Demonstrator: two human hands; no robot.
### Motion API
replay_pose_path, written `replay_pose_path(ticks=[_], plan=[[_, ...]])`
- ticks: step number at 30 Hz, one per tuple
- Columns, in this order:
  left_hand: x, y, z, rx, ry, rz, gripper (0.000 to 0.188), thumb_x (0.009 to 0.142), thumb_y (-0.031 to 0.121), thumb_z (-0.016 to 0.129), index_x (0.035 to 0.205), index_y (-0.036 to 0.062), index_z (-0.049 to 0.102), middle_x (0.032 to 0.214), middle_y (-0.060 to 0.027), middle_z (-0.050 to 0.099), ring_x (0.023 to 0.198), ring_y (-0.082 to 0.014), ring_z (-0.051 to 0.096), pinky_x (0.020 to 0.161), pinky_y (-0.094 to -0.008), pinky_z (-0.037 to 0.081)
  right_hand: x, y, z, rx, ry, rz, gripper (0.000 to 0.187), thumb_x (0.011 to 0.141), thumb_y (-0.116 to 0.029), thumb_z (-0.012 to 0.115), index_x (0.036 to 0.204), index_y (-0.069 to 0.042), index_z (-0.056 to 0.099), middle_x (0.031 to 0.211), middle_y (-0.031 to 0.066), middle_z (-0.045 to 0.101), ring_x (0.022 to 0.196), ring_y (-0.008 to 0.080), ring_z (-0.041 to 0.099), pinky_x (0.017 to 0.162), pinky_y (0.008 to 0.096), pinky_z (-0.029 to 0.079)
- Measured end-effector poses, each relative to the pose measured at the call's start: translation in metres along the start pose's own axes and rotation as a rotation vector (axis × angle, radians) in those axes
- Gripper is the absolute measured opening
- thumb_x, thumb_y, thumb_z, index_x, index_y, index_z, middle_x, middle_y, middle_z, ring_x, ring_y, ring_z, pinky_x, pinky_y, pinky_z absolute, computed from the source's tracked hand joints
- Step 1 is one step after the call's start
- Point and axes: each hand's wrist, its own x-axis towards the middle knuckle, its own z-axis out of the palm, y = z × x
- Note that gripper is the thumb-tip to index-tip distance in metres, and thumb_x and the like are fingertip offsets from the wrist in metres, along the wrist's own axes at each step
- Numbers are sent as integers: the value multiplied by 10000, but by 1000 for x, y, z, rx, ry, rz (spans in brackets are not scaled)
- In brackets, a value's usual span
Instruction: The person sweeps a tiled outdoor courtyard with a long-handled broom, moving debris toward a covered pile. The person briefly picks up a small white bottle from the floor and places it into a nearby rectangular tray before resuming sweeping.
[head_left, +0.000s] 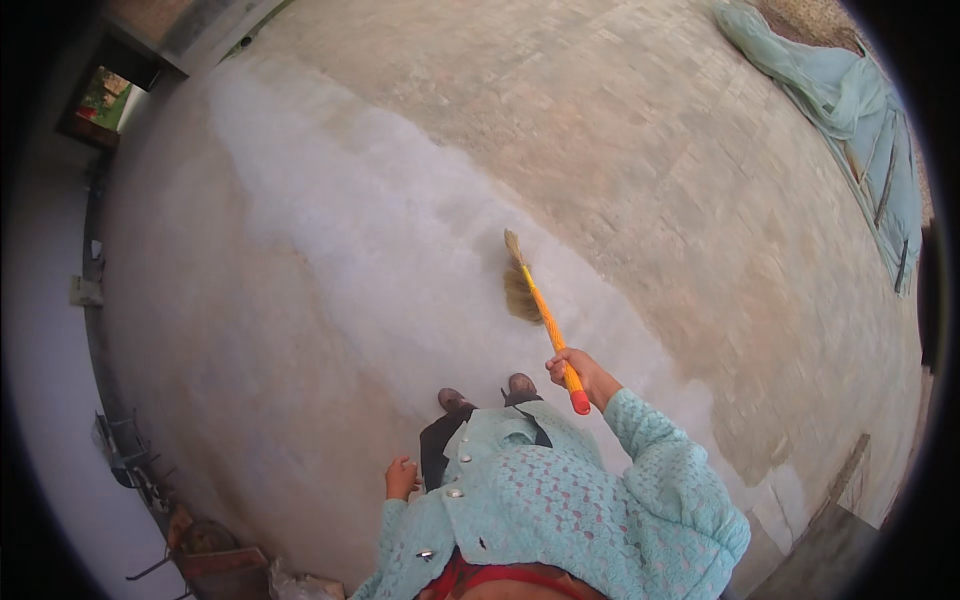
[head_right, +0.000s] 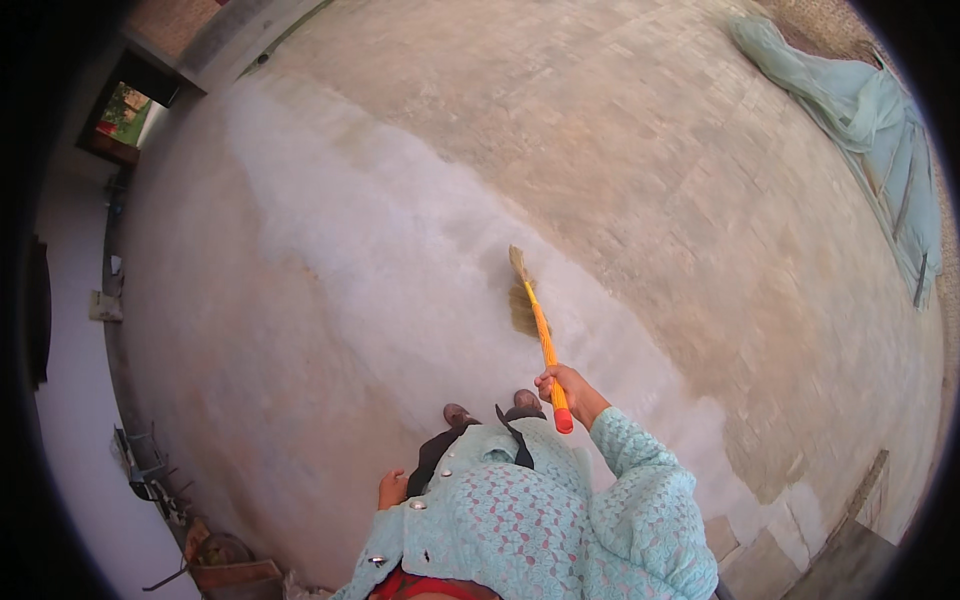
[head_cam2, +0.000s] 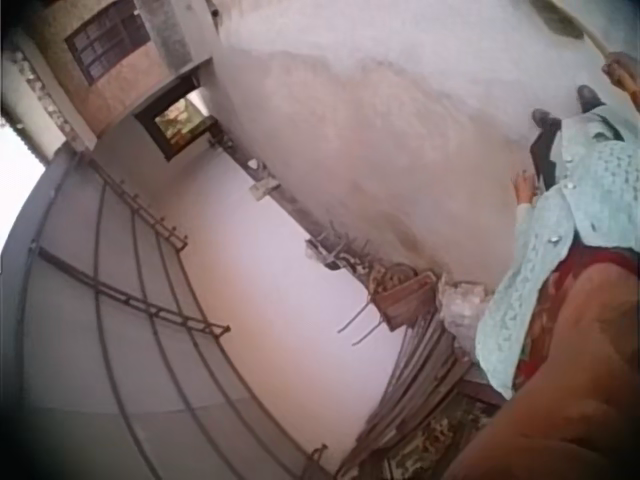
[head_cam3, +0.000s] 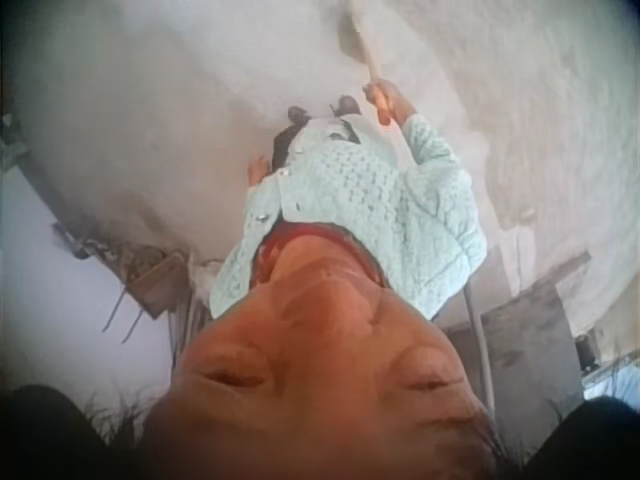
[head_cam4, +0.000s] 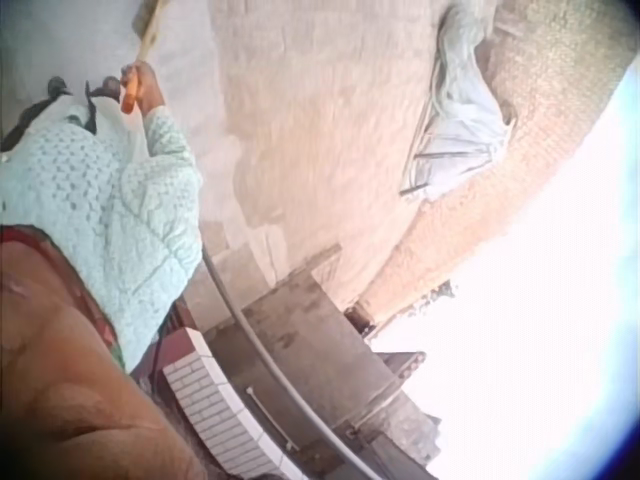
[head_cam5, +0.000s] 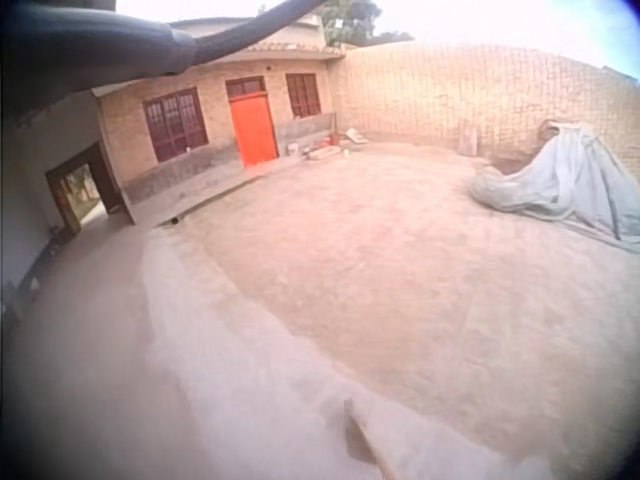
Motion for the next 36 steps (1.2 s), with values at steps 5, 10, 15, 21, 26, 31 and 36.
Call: replay_pose_path(ticks=[5, 10, 15, 21, 26, 31, 36], plan=[[80, -127, 26, 124, 43, 222, 327, 686, 208, 564, 940, 2, 563, 722, -153, 604, 611, -194, 582, 607, -322, 462, -16, -28, 55, -62, -123, -20, 95, 744, -24, 417, 717, 67, 408, 512, 4, 400, 373, 62, 378, 349, 175, 368], [143, -124, 44, 192, -100, 158, 264, 718, 184, 532, 920, 15, 543, 668, -119, 569, 561, -204, 568, 506, -339, 465, -27, -66, 96, 201, -409, 178, 108, 768, -43, 404, 763, 65, 406, 531, 7, 408, 421, 67, 413, 394, 176, 384], [160, 13, 11, -434, -187, -352, 271, 761, 127, 474, 1011, 23, 464, 664, -94, 521, 494, -198, 542, 404, -324, 473, -70, -62, 127, 226, -408, -12, 118, 770, -20, 374, 817, 88, 374, 619, 41, 432, 435, 71, 423, 403, 193, 405], [236, 121, -39, -426, -124, -197, 277, 772, 115, 453, 1033, 22, 449, 666, -77, 503, 479, -179, 532, 383, -305, 468, -91, -71, 139, 425, -408, -63, 84, 759, -26, 382, 786, 54, 384, 598, 47, 449, 423, 68, 422, 392, 187, 395], [271, 231, -54, -294, -84, -47, 320, 778, 122, 439, 1084, 28, 425, 689, -73, 496, 491, -161, 530, 390, -288, 465, -101, -104, 109, 607, -323, -254, 93, 735, -36, 394, 751, 55, 396, 540, 0, 402, 407, 74, 407, 399, 192, 385], [267, 278, -42, -303, -6, -50, 343, 777, 125, 443, 1107, 35, 413, 710, -82, 495, 520, -174, 539, 409, -299, 475, -84, -189, 80, 633, -119, -316, 69, 727, -12, 394, 739, 56, 392, 532, 7, 403, 406, 71, 393, 392, 184, 376], [232, 291, -12, -97, -191, -176, 333, 772, 145, 472, 1086, 40, 440, 734, -98, 516, 568, -213, 557, 459, -360, 495, -55, -254, 82, 584, -25, -330, 63, 723, 6, 403, 727, 68, 391, 526, 18, 397, 411, 74, 393, 378, 178, 372]])
